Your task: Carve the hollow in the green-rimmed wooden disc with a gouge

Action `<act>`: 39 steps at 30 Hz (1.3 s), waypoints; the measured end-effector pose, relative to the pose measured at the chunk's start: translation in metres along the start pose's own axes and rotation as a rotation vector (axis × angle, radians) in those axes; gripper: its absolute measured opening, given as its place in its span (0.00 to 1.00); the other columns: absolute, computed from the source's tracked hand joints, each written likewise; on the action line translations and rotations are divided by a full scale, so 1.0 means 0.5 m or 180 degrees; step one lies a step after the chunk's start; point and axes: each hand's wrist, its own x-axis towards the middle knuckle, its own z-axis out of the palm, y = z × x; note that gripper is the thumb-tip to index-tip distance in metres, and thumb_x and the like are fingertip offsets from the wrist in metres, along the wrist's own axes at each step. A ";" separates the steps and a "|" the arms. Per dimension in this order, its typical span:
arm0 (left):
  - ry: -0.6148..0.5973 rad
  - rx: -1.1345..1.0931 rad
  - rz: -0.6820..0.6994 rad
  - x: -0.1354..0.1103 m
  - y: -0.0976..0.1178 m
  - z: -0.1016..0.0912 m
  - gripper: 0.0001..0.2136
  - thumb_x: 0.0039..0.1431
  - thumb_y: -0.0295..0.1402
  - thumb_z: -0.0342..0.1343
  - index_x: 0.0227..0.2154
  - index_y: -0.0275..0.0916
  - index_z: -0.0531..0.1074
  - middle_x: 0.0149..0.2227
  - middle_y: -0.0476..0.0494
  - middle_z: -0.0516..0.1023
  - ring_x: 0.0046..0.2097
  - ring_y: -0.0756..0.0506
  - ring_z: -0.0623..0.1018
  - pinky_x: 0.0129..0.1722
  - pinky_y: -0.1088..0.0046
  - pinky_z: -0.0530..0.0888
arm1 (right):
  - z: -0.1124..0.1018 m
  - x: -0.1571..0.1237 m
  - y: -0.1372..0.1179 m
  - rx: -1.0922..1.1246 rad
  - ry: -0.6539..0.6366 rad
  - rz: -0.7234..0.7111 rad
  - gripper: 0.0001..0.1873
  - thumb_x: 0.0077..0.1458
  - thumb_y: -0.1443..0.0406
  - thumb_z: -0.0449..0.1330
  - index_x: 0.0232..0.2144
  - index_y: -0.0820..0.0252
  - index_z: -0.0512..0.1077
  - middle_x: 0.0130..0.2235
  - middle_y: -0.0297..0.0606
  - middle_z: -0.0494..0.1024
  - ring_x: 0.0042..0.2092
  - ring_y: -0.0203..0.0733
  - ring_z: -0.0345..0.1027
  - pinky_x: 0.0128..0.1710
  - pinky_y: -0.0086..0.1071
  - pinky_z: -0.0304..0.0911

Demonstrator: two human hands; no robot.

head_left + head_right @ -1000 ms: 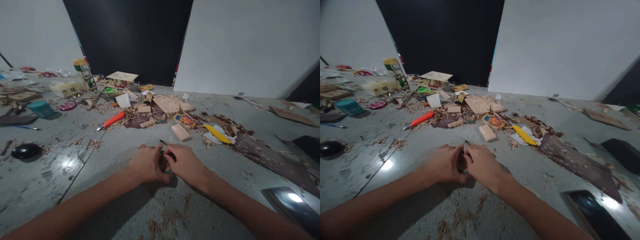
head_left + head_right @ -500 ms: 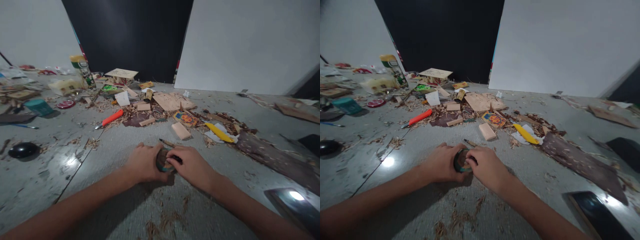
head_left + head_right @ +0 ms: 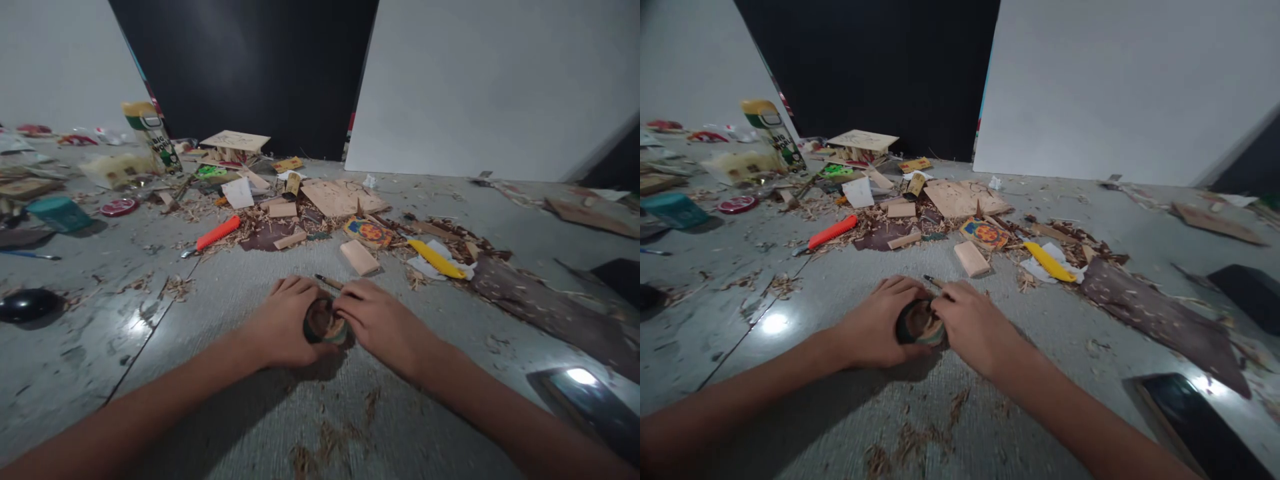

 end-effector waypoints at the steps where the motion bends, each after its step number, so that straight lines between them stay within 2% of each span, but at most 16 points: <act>1: -0.0024 -0.0024 0.0003 -0.001 -0.002 0.001 0.32 0.43 0.50 0.66 0.49 0.37 0.72 0.55 0.37 0.74 0.58 0.34 0.69 0.61 0.51 0.63 | -0.001 0.000 0.002 -0.0035 -0.0055 -0.0038 0.12 0.58 0.76 0.56 0.35 0.60 0.78 0.39 0.44 0.76 0.44 0.49 0.69 0.44 0.39 0.65; 3: -0.0114 -0.0065 -0.0037 -0.002 -0.005 0.002 0.36 0.44 0.50 0.65 0.55 0.37 0.69 0.60 0.39 0.70 0.63 0.34 0.65 0.66 0.49 0.56 | -0.004 -0.003 0.005 -0.0092 -0.0116 -0.0064 0.14 0.57 0.77 0.56 0.37 0.59 0.78 0.40 0.44 0.74 0.44 0.48 0.69 0.42 0.38 0.66; 5: -0.0199 -0.0057 -0.0131 -0.003 -0.008 0.002 0.38 0.46 0.51 0.64 0.58 0.37 0.66 0.61 0.39 0.70 0.65 0.34 0.63 0.68 0.48 0.52 | -0.007 -0.005 0.007 -0.0115 -0.0138 -0.0060 0.14 0.59 0.75 0.56 0.39 0.58 0.79 0.40 0.44 0.74 0.42 0.48 0.70 0.41 0.38 0.65; 9: -0.0187 0.0004 -0.0158 -0.004 -0.009 0.005 0.38 0.48 0.53 0.63 0.59 0.39 0.66 0.60 0.39 0.71 0.66 0.33 0.63 0.68 0.48 0.53 | -0.013 -0.005 0.013 -0.0024 -0.0132 -0.0068 0.10 0.63 0.69 0.57 0.40 0.56 0.79 0.39 0.41 0.75 0.39 0.44 0.71 0.39 0.36 0.65; 12: -0.0120 0.0014 -0.0111 -0.005 -0.010 0.008 0.36 0.47 0.52 0.63 0.58 0.40 0.67 0.60 0.39 0.71 0.65 0.33 0.64 0.67 0.47 0.54 | -0.014 -0.003 0.017 0.0025 -0.0123 -0.0135 0.11 0.64 0.69 0.56 0.39 0.57 0.79 0.39 0.41 0.76 0.39 0.43 0.71 0.39 0.36 0.65; 17: -0.0072 0.0048 -0.0063 -0.004 -0.012 0.012 0.37 0.47 0.53 0.62 0.57 0.36 0.68 0.60 0.37 0.72 0.65 0.32 0.65 0.67 0.46 0.55 | -0.013 -0.001 0.021 0.0054 -0.0152 -0.0309 0.11 0.63 0.70 0.56 0.35 0.60 0.79 0.38 0.43 0.77 0.40 0.45 0.70 0.41 0.37 0.65; 19: -0.0052 0.0082 -0.0028 -0.003 -0.012 0.012 0.37 0.47 0.53 0.62 0.57 0.35 0.68 0.59 0.36 0.72 0.64 0.32 0.65 0.67 0.46 0.56 | -0.012 0.001 0.022 0.0081 -0.0103 -0.0258 0.09 0.62 0.71 0.56 0.36 0.61 0.78 0.38 0.43 0.77 0.41 0.45 0.71 0.42 0.37 0.65; 23: -0.0028 0.0091 -0.0056 -0.003 -0.009 0.012 0.37 0.48 0.52 0.61 0.58 0.36 0.68 0.59 0.37 0.72 0.64 0.33 0.67 0.67 0.47 0.56 | -0.011 0.006 0.020 0.0110 0.0022 -0.0016 0.09 0.61 0.69 0.60 0.43 0.62 0.76 0.41 0.43 0.79 0.43 0.46 0.72 0.43 0.37 0.65; 26: -0.0037 0.0115 -0.0091 -0.003 -0.009 0.012 0.36 0.48 0.53 0.62 0.57 0.36 0.69 0.58 0.37 0.73 0.64 0.34 0.67 0.67 0.49 0.55 | -0.011 0.014 0.014 0.0060 -0.0029 0.0076 0.05 0.61 0.70 0.60 0.36 0.63 0.78 0.37 0.41 0.78 0.41 0.45 0.72 0.42 0.36 0.64; 28: -0.0025 0.0153 -0.0107 -0.003 -0.009 0.012 0.37 0.47 0.53 0.62 0.57 0.36 0.69 0.58 0.37 0.74 0.64 0.34 0.66 0.67 0.49 0.55 | -0.011 0.016 0.007 0.0015 -0.0042 0.0136 0.07 0.62 0.71 0.59 0.33 0.64 0.78 0.35 0.42 0.77 0.40 0.46 0.72 0.41 0.36 0.63; 35: -0.0003 0.0279 -0.0117 -0.005 -0.006 0.011 0.36 0.49 0.55 0.59 0.56 0.38 0.68 0.57 0.36 0.74 0.64 0.34 0.65 0.67 0.47 0.54 | -0.017 0.004 -0.005 0.0002 -0.0199 0.0120 0.09 0.59 0.74 0.60 0.35 0.61 0.80 0.36 0.40 0.79 0.39 0.44 0.72 0.41 0.35 0.63; 39: -0.0013 0.0316 -0.0149 -0.005 0.002 0.008 0.34 0.48 0.54 0.60 0.55 0.39 0.70 0.56 0.37 0.75 0.64 0.34 0.66 0.67 0.46 0.53 | -0.015 0.010 -0.003 -0.0095 -0.0063 0.0259 0.11 0.59 0.74 0.58 0.35 0.63 0.81 0.36 0.43 0.79 0.40 0.46 0.72 0.41 0.37 0.63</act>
